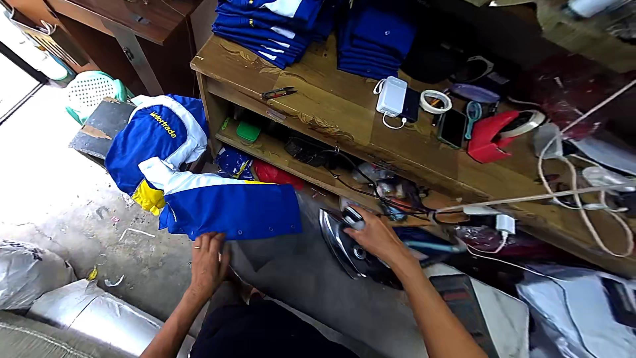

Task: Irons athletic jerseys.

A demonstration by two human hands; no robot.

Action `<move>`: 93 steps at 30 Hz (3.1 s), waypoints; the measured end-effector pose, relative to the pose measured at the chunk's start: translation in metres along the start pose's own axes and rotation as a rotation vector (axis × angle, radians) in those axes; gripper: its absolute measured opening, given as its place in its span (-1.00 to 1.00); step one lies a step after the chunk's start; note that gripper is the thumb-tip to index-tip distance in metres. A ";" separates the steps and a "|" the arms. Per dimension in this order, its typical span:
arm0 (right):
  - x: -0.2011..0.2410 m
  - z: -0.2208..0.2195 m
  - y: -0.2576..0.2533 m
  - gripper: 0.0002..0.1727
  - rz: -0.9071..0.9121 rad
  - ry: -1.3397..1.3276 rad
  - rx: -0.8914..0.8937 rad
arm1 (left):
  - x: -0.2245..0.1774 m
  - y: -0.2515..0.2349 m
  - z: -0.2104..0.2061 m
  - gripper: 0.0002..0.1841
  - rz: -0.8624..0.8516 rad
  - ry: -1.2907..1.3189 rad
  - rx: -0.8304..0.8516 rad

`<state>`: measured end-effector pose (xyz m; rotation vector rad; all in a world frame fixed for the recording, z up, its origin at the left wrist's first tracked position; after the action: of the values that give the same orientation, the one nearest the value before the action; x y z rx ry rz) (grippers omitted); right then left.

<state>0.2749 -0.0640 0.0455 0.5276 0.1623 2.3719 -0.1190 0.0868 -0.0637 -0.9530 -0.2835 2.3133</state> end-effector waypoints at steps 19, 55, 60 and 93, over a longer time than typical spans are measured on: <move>0.027 -0.090 -0.007 -0.43 0.026 -0.575 -0.001 | 0.001 -0.020 -0.013 -0.75 -0.128 -0.154 0.020; -0.115 -0.001 0.105 -0.26 -0.109 -0.159 -0.091 | 0.092 0.001 0.019 -0.40 0.644 -0.154 0.191; 0.011 0.003 0.058 -0.28 0.170 -0.061 0.002 | 0.080 0.015 -0.002 0.21 0.714 -0.229 0.432; 0.276 -0.054 0.014 -0.43 0.576 0.300 0.341 | 0.091 0.040 0.019 -0.72 0.378 -0.350 0.235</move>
<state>0.0561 0.1083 0.0905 0.4056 0.6318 3.0044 -0.2006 0.1117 -0.1175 -0.5134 0.0370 2.7839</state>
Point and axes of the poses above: each hand's wrist, its own y-axis away from the middle knuckle, its own z-axis out of the back of the hand, x = y × z, the point moved 2 cm from there along -y, towards the middle knuckle, and after that the axes turned 8 degrees about -x, right-handed, at the moved point
